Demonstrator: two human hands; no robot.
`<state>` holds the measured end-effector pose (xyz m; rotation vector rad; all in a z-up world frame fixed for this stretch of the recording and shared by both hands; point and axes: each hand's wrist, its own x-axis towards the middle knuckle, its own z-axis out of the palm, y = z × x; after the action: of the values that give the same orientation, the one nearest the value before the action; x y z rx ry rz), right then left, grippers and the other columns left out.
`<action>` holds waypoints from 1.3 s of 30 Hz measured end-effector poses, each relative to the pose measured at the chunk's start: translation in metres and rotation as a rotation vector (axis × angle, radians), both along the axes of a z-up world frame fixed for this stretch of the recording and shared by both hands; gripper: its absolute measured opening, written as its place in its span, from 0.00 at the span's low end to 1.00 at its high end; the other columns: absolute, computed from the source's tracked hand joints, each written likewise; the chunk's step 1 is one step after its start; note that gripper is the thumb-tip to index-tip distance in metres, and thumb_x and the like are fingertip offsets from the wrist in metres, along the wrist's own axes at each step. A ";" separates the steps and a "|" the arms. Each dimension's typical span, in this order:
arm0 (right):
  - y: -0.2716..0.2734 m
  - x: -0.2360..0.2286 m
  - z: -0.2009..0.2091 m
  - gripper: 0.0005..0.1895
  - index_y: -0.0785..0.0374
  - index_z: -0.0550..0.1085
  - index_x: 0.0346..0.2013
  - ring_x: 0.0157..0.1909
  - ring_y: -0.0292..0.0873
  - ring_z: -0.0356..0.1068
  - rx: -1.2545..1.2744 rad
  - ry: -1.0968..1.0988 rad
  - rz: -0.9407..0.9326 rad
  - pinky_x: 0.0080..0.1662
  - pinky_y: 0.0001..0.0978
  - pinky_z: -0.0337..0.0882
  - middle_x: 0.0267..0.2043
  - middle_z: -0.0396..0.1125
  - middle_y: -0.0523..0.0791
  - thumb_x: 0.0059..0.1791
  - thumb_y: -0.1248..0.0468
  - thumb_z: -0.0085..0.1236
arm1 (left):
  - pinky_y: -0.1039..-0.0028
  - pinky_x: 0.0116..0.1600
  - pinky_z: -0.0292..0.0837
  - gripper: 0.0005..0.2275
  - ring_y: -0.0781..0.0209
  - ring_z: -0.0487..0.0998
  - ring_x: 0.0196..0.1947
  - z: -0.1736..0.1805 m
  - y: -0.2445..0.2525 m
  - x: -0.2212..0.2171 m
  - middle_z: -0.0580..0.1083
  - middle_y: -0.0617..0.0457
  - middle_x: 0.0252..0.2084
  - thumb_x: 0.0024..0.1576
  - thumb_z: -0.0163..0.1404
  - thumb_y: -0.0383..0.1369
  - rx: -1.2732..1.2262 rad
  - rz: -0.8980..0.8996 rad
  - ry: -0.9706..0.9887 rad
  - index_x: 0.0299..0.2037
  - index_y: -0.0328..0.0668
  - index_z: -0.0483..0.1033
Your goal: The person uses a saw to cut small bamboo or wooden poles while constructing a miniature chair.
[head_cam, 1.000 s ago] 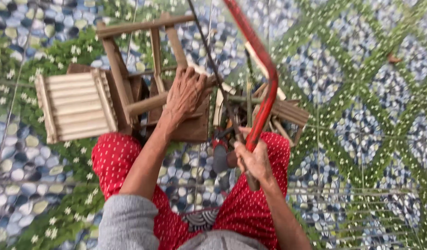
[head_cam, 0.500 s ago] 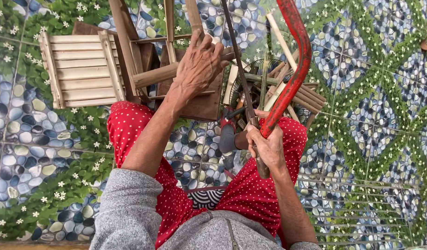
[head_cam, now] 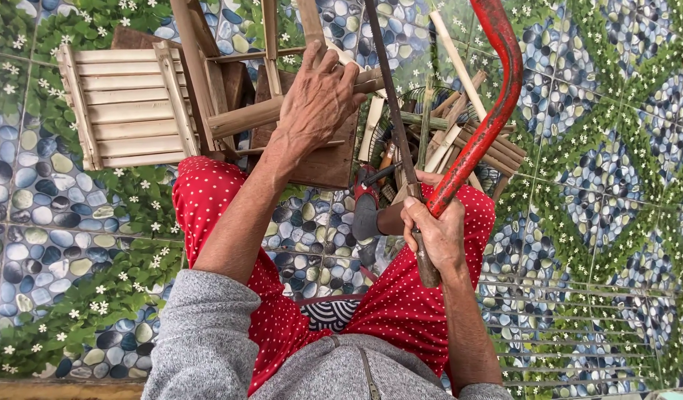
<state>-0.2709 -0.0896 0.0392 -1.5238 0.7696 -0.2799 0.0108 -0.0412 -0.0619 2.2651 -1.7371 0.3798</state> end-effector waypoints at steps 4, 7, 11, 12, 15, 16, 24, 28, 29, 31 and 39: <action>0.001 -0.003 0.002 0.20 0.68 0.63 0.61 0.07 0.40 0.58 0.022 0.002 0.004 0.12 0.26 0.60 0.20 0.60 0.50 0.54 0.69 0.49 | 0.53 0.71 0.49 0.22 0.47 0.71 0.54 0.003 -0.001 -0.001 0.76 0.45 0.37 0.69 0.47 0.53 0.007 0.019 -0.021 0.46 0.38 0.72; 0.002 -0.002 0.003 0.21 0.69 0.63 0.61 0.07 0.40 0.56 0.034 -0.006 0.014 0.12 0.26 0.61 0.20 0.59 0.49 0.54 0.70 0.50 | 0.53 0.72 0.47 0.23 0.49 0.71 0.55 0.000 0.000 -0.001 0.77 0.46 0.37 0.70 0.45 0.55 0.040 0.027 -0.049 0.48 0.39 0.72; 0.004 -0.003 0.005 0.21 0.68 0.63 0.61 0.07 0.41 0.57 0.001 0.027 -0.008 0.12 0.26 0.61 0.19 0.60 0.50 0.53 0.70 0.50 | 0.53 0.70 0.50 0.19 0.48 0.70 0.52 0.005 0.002 -0.001 0.75 0.47 0.35 0.69 0.49 0.50 -0.033 -0.012 -0.021 0.45 0.40 0.70; 0.004 -0.003 0.006 0.20 0.68 0.64 0.60 0.07 0.40 0.57 -0.002 0.020 -0.005 0.12 0.26 0.60 0.19 0.60 0.50 0.53 0.70 0.50 | 0.53 0.70 0.50 0.18 0.48 0.70 0.52 0.005 0.002 -0.001 0.75 0.47 0.35 0.69 0.49 0.50 -0.034 -0.010 -0.012 0.45 0.39 0.70; 0.006 -0.004 0.007 0.21 0.69 0.64 0.60 0.06 0.41 0.58 -0.011 0.036 -0.008 0.12 0.26 0.61 0.19 0.61 0.51 0.53 0.71 0.50 | 0.54 0.70 0.49 0.19 0.49 0.71 0.53 0.006 0.000 -0.002 0.76 0.47 0.34 0.68 0.49 0.51 -0.026 0.005 -0.019 0.45 0.39 0.71; 0.007 -0.004 0.009 0.21 0.69 0.64 0.60 0.06 0.41 0.58 -0.009 0.039 -0.009 0.12 0.26 0.61 0.19 0.61 0.51 0.53 0.71 0.50 | 0.54 0.70 0.49 0.19 0.49 0.71 0.53 0.005 0.001 -0.002 0.76 0.47 0.34 0.68 0.49 0.51 -0.024 0.003 -0.016 0.45 0.39 0.71; 0.008 -0.004 0.014 0.20 0.69 0.64 0.59 0.06 0.44 0.61 -0.061 0.086 0.003 0.13 0.29 0.61 0.18 0.63 0.51 0.51 0.73 0.49 | 0.53 0.71 0.48 0.19 0.49 0.70 0.55 0.003 0.001 -0.003 0.75 0.47 0.36 0.69 0.49 0.51 -0.025 0.016 -0.024 0.47 0.40 0.72; 0.011 0.003 0.021 0.21 0.70 0.65 0.57 0.06 0.44 0.59 -0.064 0.108 -0.026 0.11 0.30 0.59 0.18 0.62 0.51 0.49 0.73 0.49 | 0.53 0.71 0.47 0.21 0.49 0.70 0.56 -0.001 -0.001 -0.002 0.77 0.46 0.36 0.70 0.47 0.53 -0.004 0.027 -0.014 0.51 0.38 0.72; 0.011 0.005 0.023 0.21 0.70 0.66 0.57 0.06 0.43 0.60 -0.086 0.141 -0.033 0.12 0.28 0.60 0.17 0.63 0.50 0.48 0.73 0.50 | 0.52 0.71 0.46 0.20 0.49 0.70 0.54 0.000 -0.001 -0.003 0.77 0.46 0.34 0.70 0.47 0.52 -0.013 0.010 0.005 0.50 0.39 0.71; 0.008 0.011 0.022 0.22 0.69 0.67 0.58 0.06 0.42 0.61 -0.107 0.177 -0.040 0.12 0.27 0.61 0.17 0.64 0.49 0.48 0.73 0.50 | 0.52 0.71 0.46 0.19 0.48 0.70 0.53 0.004 -0.001 -0.006 0.76 0.46 0.32 0.70 0.48 0.50 -0.021 -0.007 0.026 0.48 0.40 0.70; -0.012 0.060 -0.002 0.18 0.66 0.65 0.58 0.10 0.38 0.58 -0.055 0.031 -0.011 0.12 0.26 0.61 0.20 0.61 0.48 0.53 0.72 0.49 | 0.53 0.70 0.50 0.22 0.50 0.74 0.50 0.002 -0.003 -0.001 0.78 0.47 0.36 0.69 0.48 0.55 -0.002 0.059 0.012 0.49 0.41 0.74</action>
<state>-0.2113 -0.1017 0.0371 -1.5793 0.8005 -0.2875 0.0096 -0.0442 -0.0601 2.3173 -1.6662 0.3791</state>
